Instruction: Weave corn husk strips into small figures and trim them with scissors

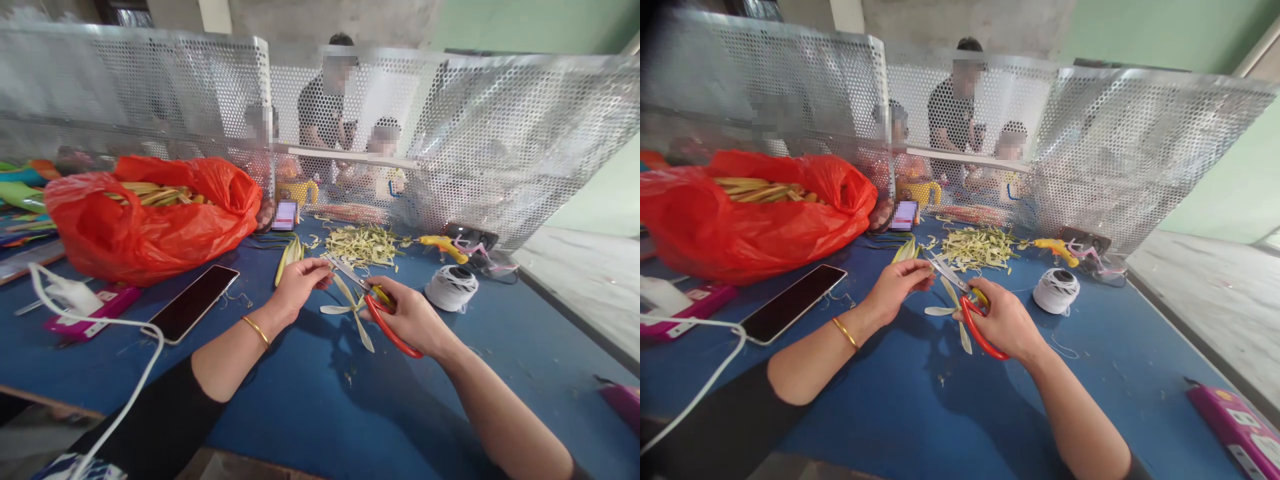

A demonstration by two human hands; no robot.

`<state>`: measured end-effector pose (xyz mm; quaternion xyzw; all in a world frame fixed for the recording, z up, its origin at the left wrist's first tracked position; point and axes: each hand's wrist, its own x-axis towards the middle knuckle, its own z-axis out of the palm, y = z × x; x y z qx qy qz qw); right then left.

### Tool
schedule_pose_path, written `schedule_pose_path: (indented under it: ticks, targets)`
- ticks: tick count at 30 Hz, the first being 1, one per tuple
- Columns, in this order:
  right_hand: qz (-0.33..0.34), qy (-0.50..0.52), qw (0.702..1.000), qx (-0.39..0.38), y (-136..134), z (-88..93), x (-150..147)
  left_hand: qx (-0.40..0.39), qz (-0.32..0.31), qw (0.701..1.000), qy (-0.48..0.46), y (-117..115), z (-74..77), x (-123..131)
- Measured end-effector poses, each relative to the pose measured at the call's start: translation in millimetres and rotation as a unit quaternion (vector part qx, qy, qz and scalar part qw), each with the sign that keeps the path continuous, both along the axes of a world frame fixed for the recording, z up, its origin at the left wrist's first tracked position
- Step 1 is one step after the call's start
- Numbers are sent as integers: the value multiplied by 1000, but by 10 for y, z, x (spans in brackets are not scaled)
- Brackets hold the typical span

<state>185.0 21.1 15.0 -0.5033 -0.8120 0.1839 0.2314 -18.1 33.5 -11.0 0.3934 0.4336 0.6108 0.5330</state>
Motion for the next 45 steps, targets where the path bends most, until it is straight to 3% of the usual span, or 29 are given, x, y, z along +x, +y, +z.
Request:
schedule_pose_path:
  ticks: [15, 25, 45]
  targets:
    - [15, 3, 998, -56, -23, -4, -19, -9, 9, 999, -37, 3, -32, 5]
    - [8, -2, 1000, -3, -25, -22, -14, 2, -2, 1000, -7, -8, -34, 2]
    - [56, 44, 996, -49, -20, -20, 13, -7, 1, 1000, 26, 8, 11, -17]
